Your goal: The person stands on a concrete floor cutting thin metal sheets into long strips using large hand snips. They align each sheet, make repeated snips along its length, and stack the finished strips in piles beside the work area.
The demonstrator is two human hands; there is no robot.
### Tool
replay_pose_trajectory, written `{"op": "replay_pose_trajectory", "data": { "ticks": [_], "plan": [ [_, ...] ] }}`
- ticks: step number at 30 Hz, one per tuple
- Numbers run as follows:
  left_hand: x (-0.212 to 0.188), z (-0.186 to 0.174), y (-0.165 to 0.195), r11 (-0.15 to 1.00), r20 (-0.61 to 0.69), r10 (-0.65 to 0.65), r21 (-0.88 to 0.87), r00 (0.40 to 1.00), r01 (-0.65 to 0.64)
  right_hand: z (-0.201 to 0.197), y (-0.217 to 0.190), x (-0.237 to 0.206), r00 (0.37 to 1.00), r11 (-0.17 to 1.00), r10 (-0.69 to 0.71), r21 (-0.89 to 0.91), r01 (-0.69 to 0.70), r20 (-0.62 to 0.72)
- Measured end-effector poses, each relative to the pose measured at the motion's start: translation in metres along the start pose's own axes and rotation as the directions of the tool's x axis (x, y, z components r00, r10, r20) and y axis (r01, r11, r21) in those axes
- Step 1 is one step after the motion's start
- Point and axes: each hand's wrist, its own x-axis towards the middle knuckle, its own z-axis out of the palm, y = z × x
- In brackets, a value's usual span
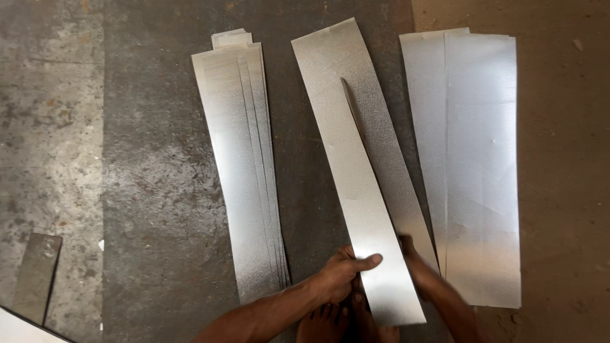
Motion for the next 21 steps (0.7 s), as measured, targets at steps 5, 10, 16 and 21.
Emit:
{"op": "replay_pose_trajectory", "data": {
  "ticks": [5, 10, 16, 21],
  "plan": [
    [-0.014, 0.015, 0.0, 0.986, -0.108, -0.047, 0.153, 0.993, 0.064, -0.01, -0.02, 0.029, 1.0, 0.999, -0.02, 0.046, 0.019, 0.022],
    [-0.01, 0.01, -0.003, 0.989, -0.105, -0.014, 0.148, 0.994, 0.029, -0.002, -0.007, 0.035, 0.998, 0.996, -0.059, -0.075, 0.056, -0.031],
    [-0.001, 0.008, -0.008, 0.992, -0.136, -0.021, 0.12, 0.991, 0.038, 0.015, 0.004, 0.03, 0.988, 0.98, -0.125, -0.168, 0.109, -0.089],
    [-0.013, 0.02, -0.007, 0.992, -0.096, 0.022, 0.125, 0.995, -0.01, 0.004, -0.032, 0.037, 0.993, 0.993, -0.119, 0.001, 0.119, -0.016]
  ]
}}
